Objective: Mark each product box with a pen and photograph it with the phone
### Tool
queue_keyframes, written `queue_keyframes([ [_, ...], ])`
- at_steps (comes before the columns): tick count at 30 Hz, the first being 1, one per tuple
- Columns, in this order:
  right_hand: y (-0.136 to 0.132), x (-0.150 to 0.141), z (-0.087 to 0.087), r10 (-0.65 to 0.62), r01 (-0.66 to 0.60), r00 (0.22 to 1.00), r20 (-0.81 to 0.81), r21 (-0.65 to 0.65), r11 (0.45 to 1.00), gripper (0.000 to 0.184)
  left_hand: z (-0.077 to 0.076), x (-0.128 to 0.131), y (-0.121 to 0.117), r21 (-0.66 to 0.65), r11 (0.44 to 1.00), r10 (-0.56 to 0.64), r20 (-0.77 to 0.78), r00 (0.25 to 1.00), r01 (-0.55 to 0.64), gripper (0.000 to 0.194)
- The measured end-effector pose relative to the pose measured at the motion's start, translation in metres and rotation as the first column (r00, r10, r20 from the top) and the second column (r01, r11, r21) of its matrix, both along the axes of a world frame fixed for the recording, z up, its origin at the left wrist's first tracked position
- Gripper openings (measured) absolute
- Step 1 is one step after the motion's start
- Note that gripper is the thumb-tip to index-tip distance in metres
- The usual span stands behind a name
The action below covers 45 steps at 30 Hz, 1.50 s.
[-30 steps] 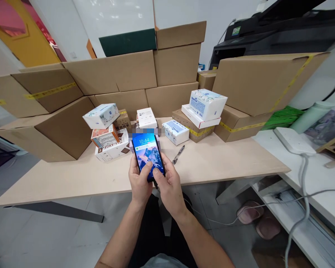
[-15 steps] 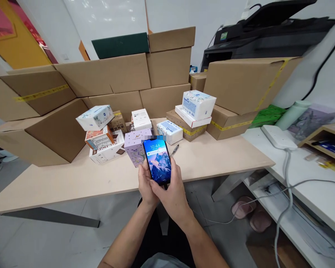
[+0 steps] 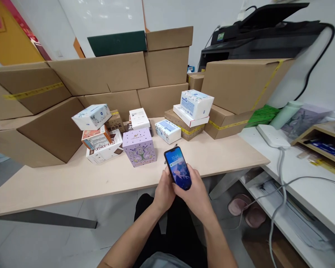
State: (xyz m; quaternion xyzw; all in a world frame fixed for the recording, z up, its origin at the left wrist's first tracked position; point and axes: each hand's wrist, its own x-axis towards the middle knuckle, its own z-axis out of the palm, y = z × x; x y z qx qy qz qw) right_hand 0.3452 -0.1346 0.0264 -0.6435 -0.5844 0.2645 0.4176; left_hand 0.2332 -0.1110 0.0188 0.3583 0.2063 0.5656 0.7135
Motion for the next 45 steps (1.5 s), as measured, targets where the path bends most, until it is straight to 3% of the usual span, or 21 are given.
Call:
queue_keyframes([
  [3, 0.007, 0.026, -0.011, -0.116, 0.115, 0.973, 0.197, 0.016, 0.993, 0.08, -0.008, -0.013, 0.0, 0.151, 0.988, 0.061, -0.249, 0.967, -0.024, 0.065],
  [5, 0.014, 0.045, -0.016, -0.172, 0.174, 0.928, 0.33, 0.024, 0.984, 0.085, -0.012, -0.028, 0.002, 0.264, 0.954, 0.238, -0.376, 0.895, -0.143, 0.059],
  [6, 0.019, 0.055, -0.017, -0.189, 0.197, 0.9, 0.393, 0.02, 0.98, 0.087, -0.012, -0.037, 0.004, 0.344, 0.911, 0.361, -0.394, 0.845, -0.229, 0.056],
  [8, 0.028, 0.074, -0.018, -0.19, 0.227, 0.842, 0.506, -0.012, 0.974, 0.091, -0.01, -0.059, 0.012, 0.497, 0.754, 0.622, -0.327, 0.712, -0.43, 0.046],
  [10, 0.038, 0.09, -0.018, -0.159, 0.237, 0.789, 0.593, -0.056, 0.97, 0.091, -0.005, -0.085, 0.025, 0.585, 0.566, 0.802, -0.226, 0.554, -0.581, 0.045],
  [11, 0.043, 0.097, -0.019, -0.137, 0.233, 0.769, 0.625, -0.075, 0.97, 0.091, -0.001, -0.1, 0.033, 0.61, 0.501, 0.853, -0.23, 0.468, -0.613, 0.049],
  [12, 0.048, 0.104, -0.02, -0.118, 0.23, 0.75, 0.65, -0.09, 0.969, 0.091, 0.004, -0.115, 0.041, 0.634, 0.474, 0.876, -0.269, 0.401, -0.61, 0.058],
  [13, 0.053, 0.11, -0.022, -0.103, 0.228, 0.735, 0.671, -0.101, 0.968, 0.09, 0.008, -0.13, 0.05, 0.652, 0.498, 0.867, -0.345, 0.36, -0.572, 0.069],
  [15, 0.062, 0.121, -0.028, -0.079, 0.224, 0.71, 0.7, -0.118, 0.967, 0.09, 0.016, -0.157, 0.067, 0.639, 0.618, 0.786, -0.513, 0.344, -0.459, 0.092],
  [18, 0.072, 0.134, -0.037, -0.042, 0.197, 0.693, 0.72, -0.133, 0.971, 0.086, 0.023, -0.184, 0.089, 0.535, 0.8, 0.598, -0.679, 0.426, -0.27, 0.115],
  [22, 0.072, 0.132, -0.039, -0.064, 0.178, 0.702, 0.709, -0.088, 0.98, 0.078, 0.027, -0.19, 0.112, 0.41, 0.901, 0.411, -0.699, 0.585, -0.142, 0.12],
  [24, 0.067, 0.118, -0.034, -0.129, 0.16, 0.741, 0.659, 0.013, 0.987, 0.073, 0.028, -0.185, 0.117, 0.39, 0.916, 0.352, -0.661, 0.663, -0.098, 0.112],
  [26, 0.061, 0.096, -0.027, -0.14, 0.104, 0.835, 0.533, 0.097, 0.99, 0.068, 0.03, -0.18, 0.117, 0.382, 0.919, 0.333, -0.623, 0.708, -0.096, 0.105],
  [28, 0.056, 0.066, -0.02, -0.045, 0.012, 0.944, 0.327, 0.102, 0.995, 0.066, 0.032, -0.176, 0.113, 0.352, 0.924, 0.334, -0.557, 0.761, -0.148, 0.1],
  [30, 0.055, 0.035, -0.013, 0.099, -0.107, 0.989, 0.109, 0.075, 0.991, 0.068, 0.033, -0.171, 0.105, 0.277, 0.939, 0.315, -0.442, 0.84, -0.206, 0.096],
  [33, 0.058, -0.007, -0.004, 0.281, -0.274, 0.944, -0.172, 0.065, 0.96, 0.088, 0.034, -0.163, 0.091, 0.185, 0.955, 0.279, -0.3, 0.912, -0.231, 0.086],
  [37, 0.06, -0.045, 0.012, 0.426, -0.399, 0.75, -0.506, 0.167, 0.902, 0.101, 0.032, -0.145, 0.076, 0.151, 0.96, 0.267, -0.253, 0.93, -0.234, 0.077],
  [39, 0.062, -0.054, 0.019, 0.396, -0.336, 0.716, -0.574, 0.213, 0.917, 0.099, 0.03, -0.137, 0.073, 0.139, 0.965, 0.253, -0.251, 0.935, -0.223, 0.074],
  [41, 0.066, -0.056, 0.027, 0.347, -0.263, 0.748, -0.566, 0.228, 0.938, 0.096, 0.025, -0.134, 0.072, 0.175, 0.96, 0.262, -0.287, 0.921, -0.218, 0.073],
  [43, 0.078, -0.05, 0.035, 0.304, -0.2, 0.824, -0.478, 0.257, 0.945, 0.093, 0.017, -0.135, 0.072, 0.24, 0.937, 0.331, -0.389, 0.86, -0.252, 0.074],
  [45, 0.097, -0.039, 0.045, 0.216, -0.116, 0.927, -0.307, 0.313, 0.943, 0.09, 0.006, -0.141, 0.072, 0.293, 0.899, 0.435, -0.505, 0.745, -0.326, 0.076],
])
